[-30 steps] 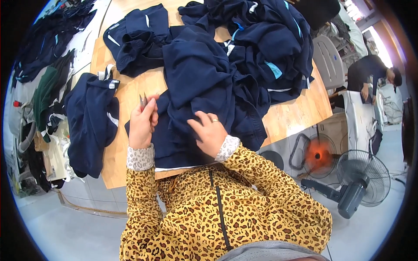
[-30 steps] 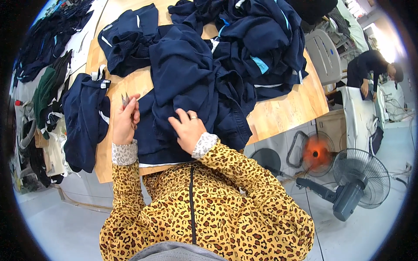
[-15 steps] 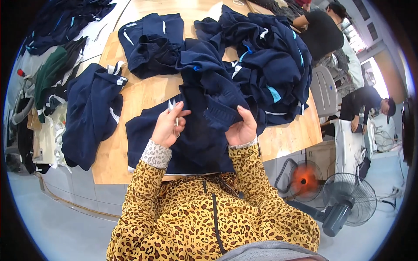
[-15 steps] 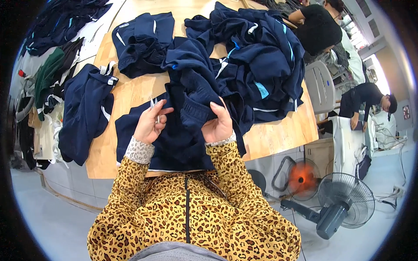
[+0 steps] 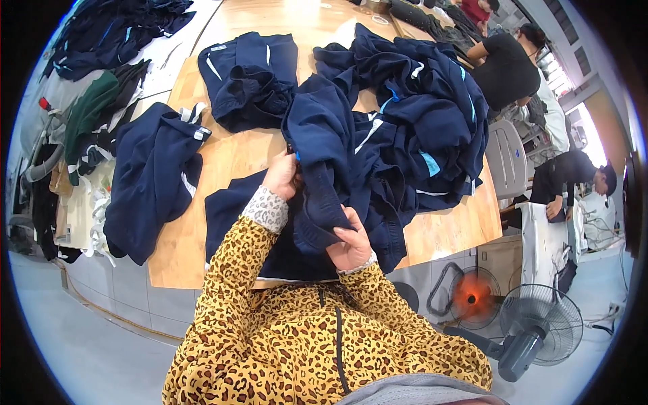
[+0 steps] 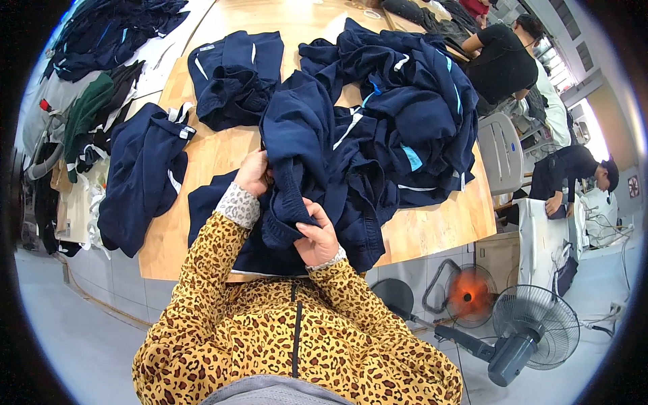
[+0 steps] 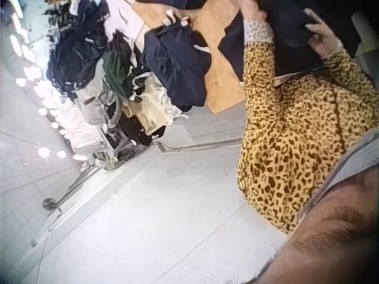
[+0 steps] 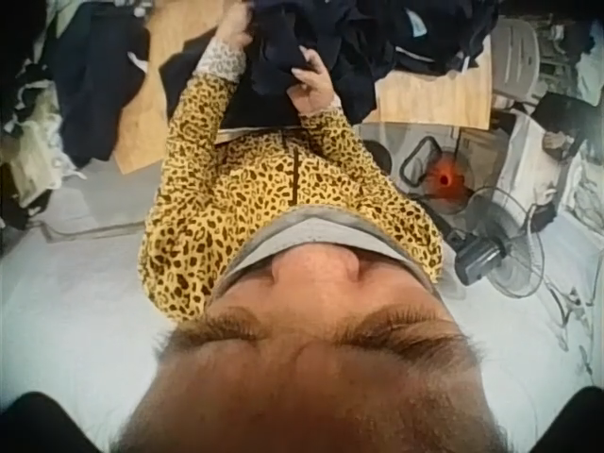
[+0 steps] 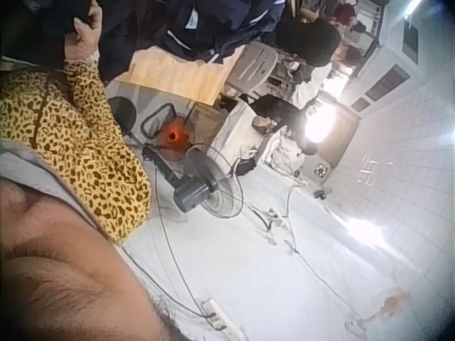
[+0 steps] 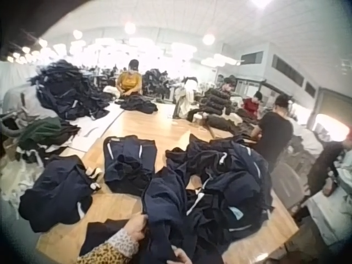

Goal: Trimming loose threads and inspecting navy blue athletic pants in a garment factory.

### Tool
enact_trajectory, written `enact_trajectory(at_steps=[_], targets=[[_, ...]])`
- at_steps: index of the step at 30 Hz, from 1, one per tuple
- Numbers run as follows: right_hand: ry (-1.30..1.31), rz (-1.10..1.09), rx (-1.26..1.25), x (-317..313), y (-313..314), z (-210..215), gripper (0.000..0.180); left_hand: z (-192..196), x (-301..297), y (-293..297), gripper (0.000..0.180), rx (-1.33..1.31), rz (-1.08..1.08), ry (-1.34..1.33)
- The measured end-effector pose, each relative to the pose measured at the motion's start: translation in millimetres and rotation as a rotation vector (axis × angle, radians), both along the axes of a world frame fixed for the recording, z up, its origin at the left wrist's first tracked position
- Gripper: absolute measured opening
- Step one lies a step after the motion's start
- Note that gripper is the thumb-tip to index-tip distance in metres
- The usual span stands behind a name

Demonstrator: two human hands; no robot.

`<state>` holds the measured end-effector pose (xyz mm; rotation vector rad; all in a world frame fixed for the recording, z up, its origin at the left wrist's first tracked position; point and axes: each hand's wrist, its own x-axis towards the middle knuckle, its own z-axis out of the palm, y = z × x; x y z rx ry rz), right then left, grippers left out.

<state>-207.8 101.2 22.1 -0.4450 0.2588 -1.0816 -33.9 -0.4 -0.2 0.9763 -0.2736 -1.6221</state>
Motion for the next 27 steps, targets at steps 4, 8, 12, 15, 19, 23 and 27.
enact_trajectory(at_steps=[4,8,12,15,19,23,27], targets=[[-0.094,0.002,0.02,-10,3,-2,0.029,-40,-9,-17,0.026,-0.037,0.047,-0.427],[-0.07,-0.022,0.079,-9,6,14,0.023,-73,10,-31,0.031,-0.151,0.209,-0.93],[-0.084,-0.071,0.02,-16,5,-10,0.033,-62,11,-23,0.03,-0.179,0.096,-1.122],[-0.04,-0.112,0.065,-17,9,-1,0.035,-52,10,-18,0.023,-0.199,0.018,-0.907],[-0.054,-0.124,0.08,-21,10,-2,0.035,-33,6,-20,0.016,-0.009,-0.084,-0.622],[0.083,-0.175,0.16,-5,11,6,0.023,-31,31,-38,0.016,-0.326,0.357,-0.842],[1.234,-0.485,-0.63,-3,24,-25,0.023,66,14,-24,0.008,-0.769,0.473,-1.135]])
